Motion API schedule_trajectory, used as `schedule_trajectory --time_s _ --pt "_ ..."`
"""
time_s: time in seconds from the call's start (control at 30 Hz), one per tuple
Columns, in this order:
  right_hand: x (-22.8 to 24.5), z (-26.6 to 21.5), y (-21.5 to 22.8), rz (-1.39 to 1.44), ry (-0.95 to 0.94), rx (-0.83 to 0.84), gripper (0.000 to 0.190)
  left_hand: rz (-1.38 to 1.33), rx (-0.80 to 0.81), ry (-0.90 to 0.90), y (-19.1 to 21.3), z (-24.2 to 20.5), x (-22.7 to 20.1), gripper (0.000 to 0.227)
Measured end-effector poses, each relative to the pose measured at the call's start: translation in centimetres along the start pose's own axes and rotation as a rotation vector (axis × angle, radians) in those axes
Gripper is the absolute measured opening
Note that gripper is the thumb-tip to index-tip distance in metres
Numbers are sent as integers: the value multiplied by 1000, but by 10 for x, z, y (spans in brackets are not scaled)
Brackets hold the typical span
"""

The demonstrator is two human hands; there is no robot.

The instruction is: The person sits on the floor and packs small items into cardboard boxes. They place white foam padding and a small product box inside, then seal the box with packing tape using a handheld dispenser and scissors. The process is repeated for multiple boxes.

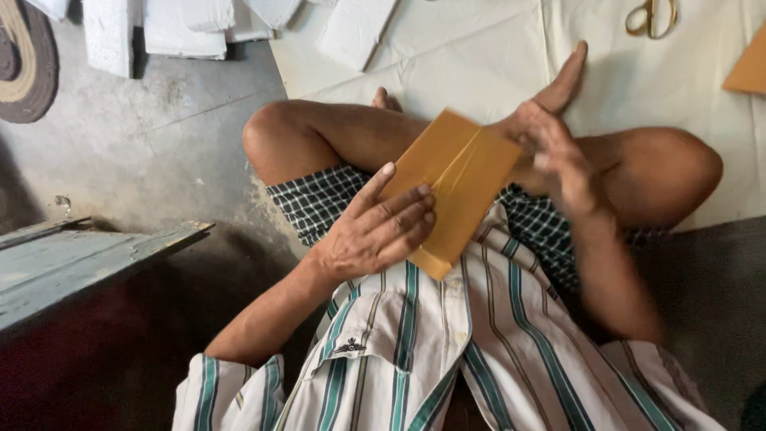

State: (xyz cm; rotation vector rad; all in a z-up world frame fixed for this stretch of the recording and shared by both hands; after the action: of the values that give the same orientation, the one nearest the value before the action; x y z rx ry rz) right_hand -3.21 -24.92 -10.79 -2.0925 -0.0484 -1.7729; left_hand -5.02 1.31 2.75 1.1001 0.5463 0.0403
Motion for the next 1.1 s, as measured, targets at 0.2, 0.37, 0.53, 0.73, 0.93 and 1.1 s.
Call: schedule_trajectory --time_s 0.2,0.37,0.53,0.73,0.93,1.1 --pt "-6 9 -1 1275 -181 502 53 151 62 -131 -25 -4 10 63" --pt "-1 7 15 180 -44 -141 64 -614 -389 670 -34 -51 86 91" --pt "0 -7 4 52 18 -249 64 -1367 -596 1157 -100 -78 110 77" --pt "-14 -17 -16 -167 35 -292 65 -823 -488 1127 -137 -51 124 72" --pt "-14 -14 -17 -441 89 -253 63 -756 -440 1268 -150 -66 121 69" --pt "-3 11 -11 -588 229 -463 62 -676 -321 1156 -137 -54 106 63"
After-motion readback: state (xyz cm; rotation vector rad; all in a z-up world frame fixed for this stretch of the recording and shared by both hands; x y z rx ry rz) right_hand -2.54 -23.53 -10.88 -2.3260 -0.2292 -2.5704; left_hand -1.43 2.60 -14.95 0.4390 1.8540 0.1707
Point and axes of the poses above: each hand's wrist, its own z-axis towards the middle knuckle, its own y-axis out of the back of the hand, x = y × z, the point moved 6 cm from there along z, towards the middle knuckle, and after that the axes turned 4 degrees about -z, right-handed, at the moved point
